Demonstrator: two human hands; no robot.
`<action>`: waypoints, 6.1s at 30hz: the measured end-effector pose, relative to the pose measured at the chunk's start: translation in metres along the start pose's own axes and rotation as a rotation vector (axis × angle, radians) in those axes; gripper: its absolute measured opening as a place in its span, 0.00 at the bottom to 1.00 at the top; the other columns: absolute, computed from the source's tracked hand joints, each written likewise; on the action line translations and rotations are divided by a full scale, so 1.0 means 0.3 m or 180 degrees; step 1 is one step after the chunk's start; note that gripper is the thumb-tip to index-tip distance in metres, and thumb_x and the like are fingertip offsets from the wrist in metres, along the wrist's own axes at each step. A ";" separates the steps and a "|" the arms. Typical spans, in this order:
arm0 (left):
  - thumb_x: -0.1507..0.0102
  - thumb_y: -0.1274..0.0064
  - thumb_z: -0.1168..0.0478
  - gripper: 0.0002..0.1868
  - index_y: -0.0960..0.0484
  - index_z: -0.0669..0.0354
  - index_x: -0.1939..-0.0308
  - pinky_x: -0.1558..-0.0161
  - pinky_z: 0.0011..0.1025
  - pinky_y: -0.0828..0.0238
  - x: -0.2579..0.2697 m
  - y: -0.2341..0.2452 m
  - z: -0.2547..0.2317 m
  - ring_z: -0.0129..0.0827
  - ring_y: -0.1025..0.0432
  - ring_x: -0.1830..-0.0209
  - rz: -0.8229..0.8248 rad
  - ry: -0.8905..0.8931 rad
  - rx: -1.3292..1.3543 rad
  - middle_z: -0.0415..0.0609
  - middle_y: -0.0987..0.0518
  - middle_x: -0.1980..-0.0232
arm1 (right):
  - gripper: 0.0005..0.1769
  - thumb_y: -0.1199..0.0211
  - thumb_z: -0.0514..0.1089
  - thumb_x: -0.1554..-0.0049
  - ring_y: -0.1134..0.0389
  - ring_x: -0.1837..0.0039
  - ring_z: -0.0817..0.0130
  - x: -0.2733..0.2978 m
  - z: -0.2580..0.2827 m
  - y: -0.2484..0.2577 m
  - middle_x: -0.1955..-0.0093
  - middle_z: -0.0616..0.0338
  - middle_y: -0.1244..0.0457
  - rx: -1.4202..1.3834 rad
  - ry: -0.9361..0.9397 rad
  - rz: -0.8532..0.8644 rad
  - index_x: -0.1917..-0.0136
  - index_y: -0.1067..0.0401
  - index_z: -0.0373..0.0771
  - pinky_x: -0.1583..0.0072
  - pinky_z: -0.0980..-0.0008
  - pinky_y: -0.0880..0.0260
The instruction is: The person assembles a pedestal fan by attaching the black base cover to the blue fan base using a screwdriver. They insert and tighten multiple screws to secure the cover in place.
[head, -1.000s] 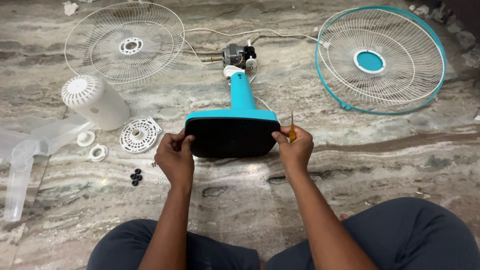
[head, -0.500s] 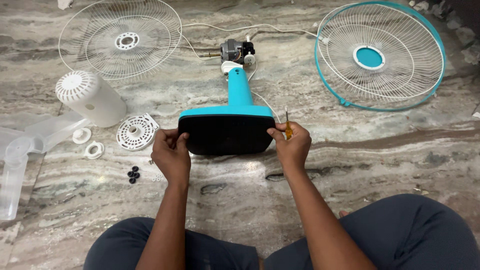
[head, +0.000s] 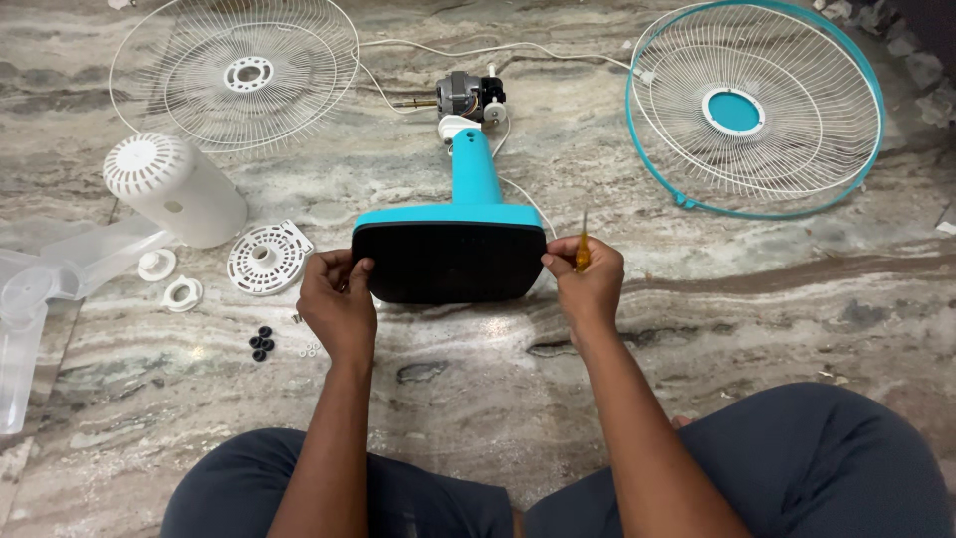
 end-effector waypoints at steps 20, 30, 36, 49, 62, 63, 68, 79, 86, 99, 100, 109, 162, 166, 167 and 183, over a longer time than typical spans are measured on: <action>0.37 0.39 0.72 0.06 0.21 0.66 0.58 0.61 0.28 0.20 0.064 0.057 -0.152 0.29 0.20 0.60 -0.0014 -0.0240 -0.0028 0.50 0.14 0.57 | 0.18 0.23 0.42 0.50 0.30 0.54 0.71 0.045 0.109 0.006 0.53 0.58 0.30 0.0499 0.0836 0.0152 0.48 0.21 0.33 0.50 0.70 0.28; 0.42 0.31 0.69 0.10 0.15 0.62 0.59 0.58 0.28 0.24 0.103 0.054 -0.323 0.29 0.20 0.61 0.0585 -0.1040 -0.0308 0.49 0.15 0.62 | 0.15 0.24 0.37 0.52 0.28 0.52 0.70 0.089 0.202 -0.027 0.53 0.58 0.29 0.0818 0.1152 0.0856 0.50 0.18 0.36 0.49 0.73 0.30; 0.44 0.30 0.59 0.24 0.21 0.64 0.49 0.45 0.29 0.23 0.089 0.113 -0.362 0.30 0.22 0.48 0.0209 -0.1044 0.0512 0.48 0.17 0.51 | 0.07 0.31 0.35 0.44 0.31 0.57 0.78 0.084 0.090 -0.014 0.57 0.65 0.29 -0.0692 0.0038 0.0533 0.50 0.20 0.36 0.53 0.78 0.30; 0.40 0.41 0.71 0.15 0.18 0.61 0.49 0.58 0.28 0.25 0.067 -0.005 -0.184 0.26 0.22 0.61 0.1899 0.0241 0.0356 0.46 0.15 0.61 | 0.12 0.26 0.40 0.45 0.44 0.66 0.78 0.108 -0.093 -0.080 0.63 0.67 0.39 -0.0727 -0.1178 0.0853 0.56 0.31 0.41 0.64 0.74 0.44; 0.44 0.36 0.70 0.13 0.13 0.56 0.56 0.57 0.41 0.32 0.099 0.001 -0.422 0.41 0.29 0.62 0.1216 -0.1917 -0.0808 0.46 0.19 0.65 | 0.13 0.24 0.33 0.55 0.28 0.55 0.71 0.115 0.162 -0.059 0.59 0.57 0.29 0.0760 0.1025 0.0459 0.55 0.22 0.34 0.50 0.70 0.28; 0.44 0.34 0.69 0.13 0.13 0.56 0.56 0.56 0.39 0.31 0.092 -0.005 -0.408 0.41 0.29 0.61 0.1246 -0.1791 -0.0653 0.46 0.18 0.63 | 0.14 0.23 0.32 0.56 0.27 0.55 0.71 0.111 0.159 -0.050 0.60 0.56 0.29 0.0936 0.0991 0.0368 0.56 0.22 0.34 0.50 0.71 0.28; 0.46 0.30 0.69 0.21 0.17 0.60 0.50 0.55 0.36 0.23 0.036 0.068 -0.335 0.41 0.25 0.54 0.0379 -0.1346 -0.0402 0.53 0.19 0.54 | 0.12 0.24 0.30 0.56 0.28 0.56 0.70 0.113 0.174 -0.022 0.57 0.58 0.32 0.0749 0.1095 0.0089 0.58 0.23 0.34 0.53 0.72 0.26; 0.40 0.37 0.71 0.20 0.16 0.63 0.44 0.55 0.27 0.21 -0.019 0.019 -0.075 0.32 0.18 0.55 0.0428 -0.0219 -0.0177 0.54 0.14 0.53 | 0.12 0.20 0.35 0.56 0.26 0.57 0.71 0.083 0.170 -0.011 0.57 0.61 0.31 0.0739 0.0981 -0.0093 0.58 0.21 0.36 0.54 0.73 0.27; 0.40 0.34 0.70 0.13 0.11 0.63 0.51 0.68 0.25 0.31 -0.004 0.051 -0.099 0.26 0.27 0.73 0.0079 -0.0053 -0.0271 0.53 0.14 0.68 | 0.12 0.22 0.32 0.55 0.26 0.57 0.71 0.063 0.139 -0.001 0.58 0.57 0.28 0.0385 0.0675 -0.0261 0.57 0.20 0.32 0.53 0.73 0.25; 0.39 0.33 0.69 0.13 0.12 0.67 0.50 0.63 0.24 0.27 -0.004 0.028 -0.105 0.25 0.23 0.69 0.0012 -0.0356 -0.0220 0.53 0.13 0.62 | 0.14 0.20 0.36 0.55 0.25 0.56 0.70 0.040 0.138 0.009 0.58 0.55 0.27 0.0637 0.0844 -0.0620 0.57 0.22 0.33 0.51 0.71 0.26; 0.39 0.33 0.69 0.13 0.12 0.67 0.50 0.62 0.24 0.27 -0.010 0.027 -0.110 0.25 0.23 0.68 0.0002 -0.0398 -0.0175 0.53 0.13 0.62 | 0.14 0.20 0.36 0.55 0.25 0.56 0.69 0.033 0.140 0.003 0.58 0.55 0.27 0.0632 0.0888 -0.0618 0.58 0.22 0.33 0.51 0.70 0.26; 0.39 0.34 0.69 0.13 0.12 0.65 0.50 0.67 0.22 0.31 -0.006 0.025 -0.114 0.22 0.27 0.72 0.0063 -0.0295 -0.0195 0.49 0.14 0.66 | 0.13 0.20 0.39 0.53 0.26 0.59 0.71 0.027 0.115 0.000 0.61 0.57 0.28 0.0768 0.0605 -0.0506 0.60 0.23 0.35 0.55 0.71 0.27; 0.33 0.36 0.69 0.10 0.18 0.60 0.49 0.59 0.30 0.30 0.008 0.088 -0.196 0.32 0.25 0.52 -0.0189 -0.0725 -0.0422 0.46 0.22 0.47 | 0.08 0.31 0.37 0.44 0.25 0.52 0.76 0.058 0.105 -0.073 0.57 0.62 0.28 -0.0019 0.0750 0.0418 0.51 0.22 0.32 0.48 0.74 0.25; 0.45 0.29 0.62 0.35 0.30 0.62 0.37 0.59 0.30 0.32 0.028 0.142 -0.180 0.32 0.30 0.58 -0.0473 -0.0282 0.0100 0.47 0.25 0.47 | 0.11 0.29 0.40 0.44 0.31 0.56 0.76 0.063 0.077 -0.085 0.58 0.62 0.29 -0.0419 0.0334 0.0521 0.50 0.22 0.32 0.51 0.74 0.30; 0.45 0.27 0.61 0.37 0.30 0.63 0.36 0.57 0.30 0.31 0.036 0.160 -0.175 0.32 0.30 0.57 -0.0581 -0.0305 0.0025 0.48 0.25 0.48 | 0.10 0.29 0.40 0.44 0.30 0.56 0.76 0.069 0.066 -0.081 0.58 0.62 0.29 -0.0511 0.0160 0.0542 0.51 0.22 0.33 0.51 0.74 0.29; 0.41 0.54 0.85 0.22 0.16 0.63 0.51 0.55 0.24 0.27 0.059 0.137 -0.345 0.29 0.23 0.56 0.0523 -0.1440 0.0075 0.49 0.19 0.55 | 0.18 0.23 0.37 0.50 0.27 0.54 0.74 0.070 0.069 -0.055 0.54 0.57 0.28 -0.0460 0.0328 0.0754 0.46 0.21 0.31 0.48 0.74 0.25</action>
Point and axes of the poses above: each hand's wrist, its own x-axis away from the middle knuckle, its own y-axis out of the back of the hand, z = x × y, the point moved 9 cm from there along -x, towards the middle knuckle
